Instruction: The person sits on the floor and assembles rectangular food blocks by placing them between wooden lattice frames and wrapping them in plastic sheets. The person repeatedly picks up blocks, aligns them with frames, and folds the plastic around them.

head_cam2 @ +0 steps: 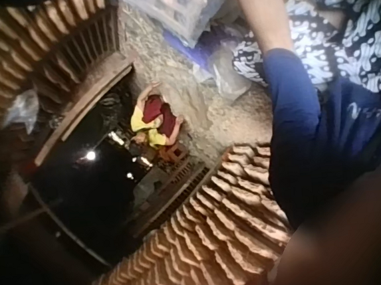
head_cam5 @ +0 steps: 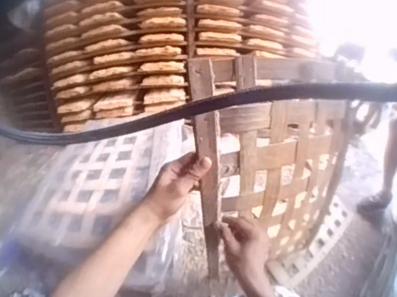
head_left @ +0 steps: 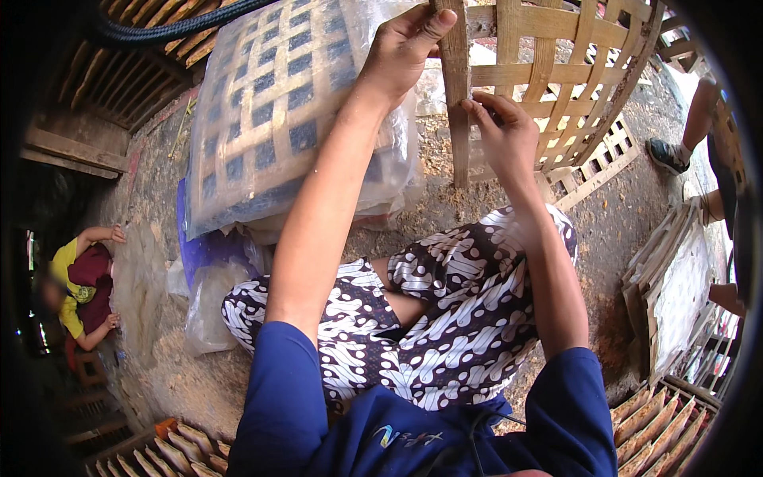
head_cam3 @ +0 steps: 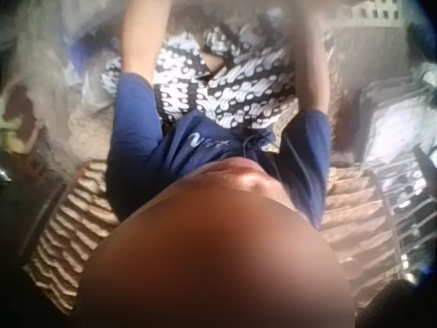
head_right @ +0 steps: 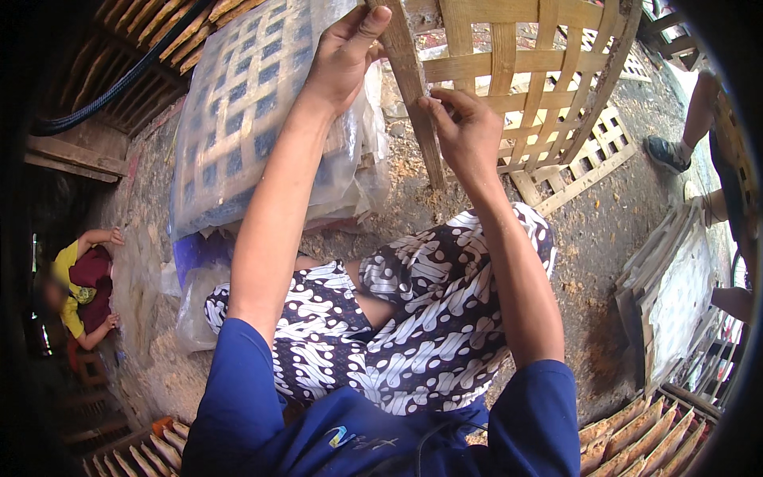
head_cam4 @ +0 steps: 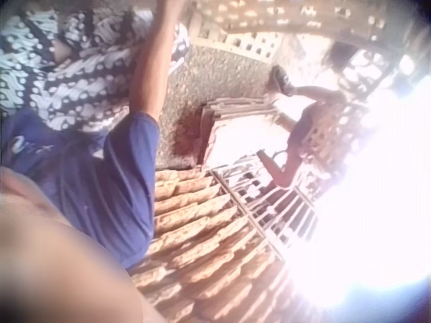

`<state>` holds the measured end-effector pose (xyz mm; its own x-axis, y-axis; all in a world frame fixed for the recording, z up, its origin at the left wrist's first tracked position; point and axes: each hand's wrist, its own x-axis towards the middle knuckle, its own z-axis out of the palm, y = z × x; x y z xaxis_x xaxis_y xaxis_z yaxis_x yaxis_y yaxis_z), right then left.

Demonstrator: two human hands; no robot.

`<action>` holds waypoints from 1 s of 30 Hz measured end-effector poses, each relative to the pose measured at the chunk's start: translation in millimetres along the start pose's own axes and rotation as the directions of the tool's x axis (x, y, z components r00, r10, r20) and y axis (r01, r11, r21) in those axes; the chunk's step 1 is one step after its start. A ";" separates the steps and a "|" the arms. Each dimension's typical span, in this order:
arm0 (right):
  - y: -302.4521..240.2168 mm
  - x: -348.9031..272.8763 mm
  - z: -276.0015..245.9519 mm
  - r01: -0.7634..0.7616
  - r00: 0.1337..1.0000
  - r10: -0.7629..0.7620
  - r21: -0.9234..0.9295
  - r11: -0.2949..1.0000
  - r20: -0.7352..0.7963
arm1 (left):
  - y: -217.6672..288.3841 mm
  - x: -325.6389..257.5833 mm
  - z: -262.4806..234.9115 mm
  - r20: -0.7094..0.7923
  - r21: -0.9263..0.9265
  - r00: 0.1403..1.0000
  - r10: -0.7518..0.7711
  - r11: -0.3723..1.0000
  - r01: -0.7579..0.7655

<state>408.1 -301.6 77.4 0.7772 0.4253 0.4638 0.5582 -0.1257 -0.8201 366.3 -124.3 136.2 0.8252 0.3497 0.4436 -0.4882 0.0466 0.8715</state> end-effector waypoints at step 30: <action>13.7 -13.1 -8.9 -0.227 0.898 0.333 -0.346 0.910 0.289 | 2.4 -4.3 -4.3 0.012 0.044 1.000 -0.024 0.999 0.024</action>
<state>408.2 -316.8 63.0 0.7998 0.5985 0.0462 0.4323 -0.5209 -0.7361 360.4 -121.6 135.5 0.8403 0.3369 0.4247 -0.4554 0.0137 0.8902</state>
